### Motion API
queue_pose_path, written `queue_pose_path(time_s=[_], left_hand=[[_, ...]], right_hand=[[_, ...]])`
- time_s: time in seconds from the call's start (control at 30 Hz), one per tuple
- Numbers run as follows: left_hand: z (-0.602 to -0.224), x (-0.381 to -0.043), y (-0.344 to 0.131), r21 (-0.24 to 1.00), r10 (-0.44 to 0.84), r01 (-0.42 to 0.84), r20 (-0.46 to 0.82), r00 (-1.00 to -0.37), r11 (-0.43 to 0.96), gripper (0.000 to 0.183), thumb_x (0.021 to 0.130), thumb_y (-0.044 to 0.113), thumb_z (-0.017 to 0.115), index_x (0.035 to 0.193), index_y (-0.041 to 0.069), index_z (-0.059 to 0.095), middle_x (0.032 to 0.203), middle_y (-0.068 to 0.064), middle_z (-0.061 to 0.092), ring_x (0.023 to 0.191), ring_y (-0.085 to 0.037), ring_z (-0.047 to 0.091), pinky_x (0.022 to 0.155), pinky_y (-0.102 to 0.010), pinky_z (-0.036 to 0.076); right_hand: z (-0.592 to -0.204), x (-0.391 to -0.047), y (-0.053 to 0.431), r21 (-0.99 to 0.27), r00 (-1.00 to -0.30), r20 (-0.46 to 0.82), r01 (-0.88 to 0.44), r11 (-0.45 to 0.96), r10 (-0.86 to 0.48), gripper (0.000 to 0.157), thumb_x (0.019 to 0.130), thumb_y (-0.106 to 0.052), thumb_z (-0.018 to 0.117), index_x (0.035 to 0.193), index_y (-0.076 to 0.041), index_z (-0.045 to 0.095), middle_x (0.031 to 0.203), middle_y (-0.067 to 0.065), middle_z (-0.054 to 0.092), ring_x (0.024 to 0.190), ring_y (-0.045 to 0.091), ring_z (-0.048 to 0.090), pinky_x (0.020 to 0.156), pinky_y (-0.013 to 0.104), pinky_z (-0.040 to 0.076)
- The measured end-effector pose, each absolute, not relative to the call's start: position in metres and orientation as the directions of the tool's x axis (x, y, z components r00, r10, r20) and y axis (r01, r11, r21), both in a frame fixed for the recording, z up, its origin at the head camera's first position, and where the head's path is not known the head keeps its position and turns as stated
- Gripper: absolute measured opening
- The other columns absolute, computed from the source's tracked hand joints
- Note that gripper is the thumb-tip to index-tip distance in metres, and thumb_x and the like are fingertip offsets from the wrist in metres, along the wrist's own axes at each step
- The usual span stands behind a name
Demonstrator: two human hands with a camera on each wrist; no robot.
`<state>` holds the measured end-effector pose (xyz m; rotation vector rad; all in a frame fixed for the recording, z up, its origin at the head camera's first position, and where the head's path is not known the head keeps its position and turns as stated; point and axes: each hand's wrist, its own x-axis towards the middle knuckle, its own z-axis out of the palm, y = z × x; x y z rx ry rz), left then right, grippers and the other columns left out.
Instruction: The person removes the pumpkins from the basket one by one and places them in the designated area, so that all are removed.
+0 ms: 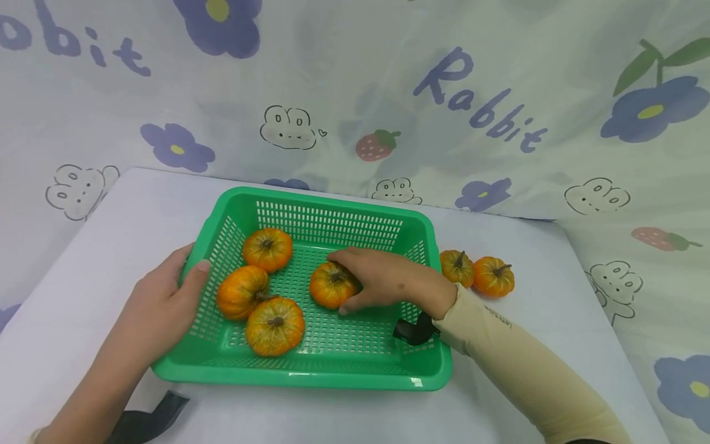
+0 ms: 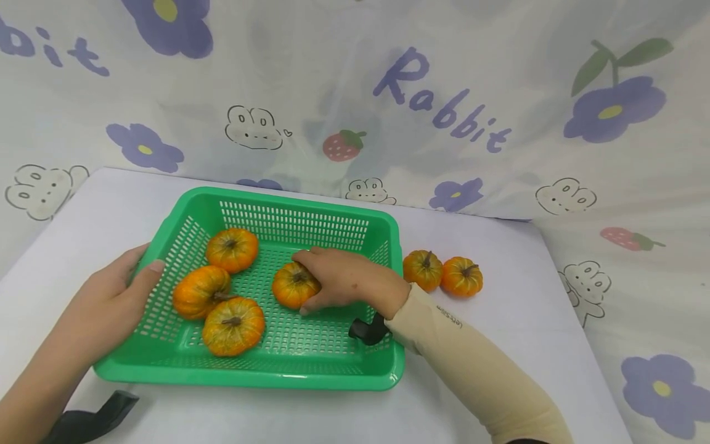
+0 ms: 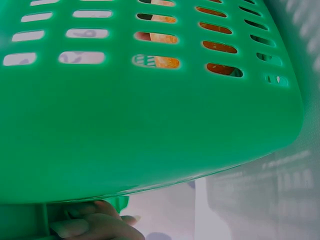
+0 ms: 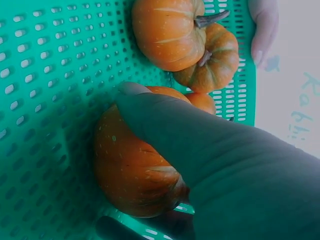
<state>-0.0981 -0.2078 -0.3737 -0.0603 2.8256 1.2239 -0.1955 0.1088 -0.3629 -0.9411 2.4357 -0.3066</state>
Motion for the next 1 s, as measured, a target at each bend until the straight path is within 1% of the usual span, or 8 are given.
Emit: queue_pose_path(time_s=[0.47, 0.7, 1.0], left_hand=[[-0.3743, -0.0978, -0.2078, 0.734, -0.014, -0.063, -0.072, -0.997, 0.677, 0.064, 0.114, 0.035, 0.035, 0.161, -0.008, 0.023, 0.117, -0.035, 0.063, 0.07, -0.023, 0.067, 0.051, -0.037, 0.056], [-0.3743, -0.0976, -0.2079, 0.734, -0.013, -0.066, -0.077, -0.997, 0.675, 0.064, 0.114, 0.035, 0.034, 0.162, -0.007, 0.023, 0.118, -0.035, 0.062, 0.071, -0.024, 0.067, 0.052, -0.037, 0.056], [-0.3726, -0.098, -0.2075, 0.737, -0.008, -0.073, -0.091, -0.996, 0.672, 0.065, 0.114, 0.036, 0.033, 0.162, -0.007, 0.022, 0.114, -0.033, 0.063, 0.068, -0.023, 0.066, 0.052, -0.038, 0.056]], right_hand=[[-0.3623, -0.1948, 0.109, -0.391, -0.624, -0.367, -0.57, 0.723, -0.69, 0.083, 0.088, -0.042, 0.085, 0.156, -0.014, 0.046, 0.151, 0.001, 0.054, 0.132, 0.018, 0.052, 0.112, 0.037, 0.043], [-0.3625, -0.195, 0.1106, -0.4, -0.627, -0.354, -0.57, 0.718, -0.694, 0.082, 0.089, -0.042, 0.085, 0.155, -0.013, 0.046, 0.149, 0.002, 0.054, 0.129, 0.017, 0.053, 0.11, 0.036, 0.044], [-0.3612, -0.1953, 0.1123, -0.429, -0.632, -0.34, -0.555, 0.713, -0.697, 0.082, 0.09, -0.042, 0.084, 0.156, -0.012, 0.045, 0.147, 0.004, 0.054, 0.127, 0.018, 0.053, 0.11, 0.037, 0.045]])
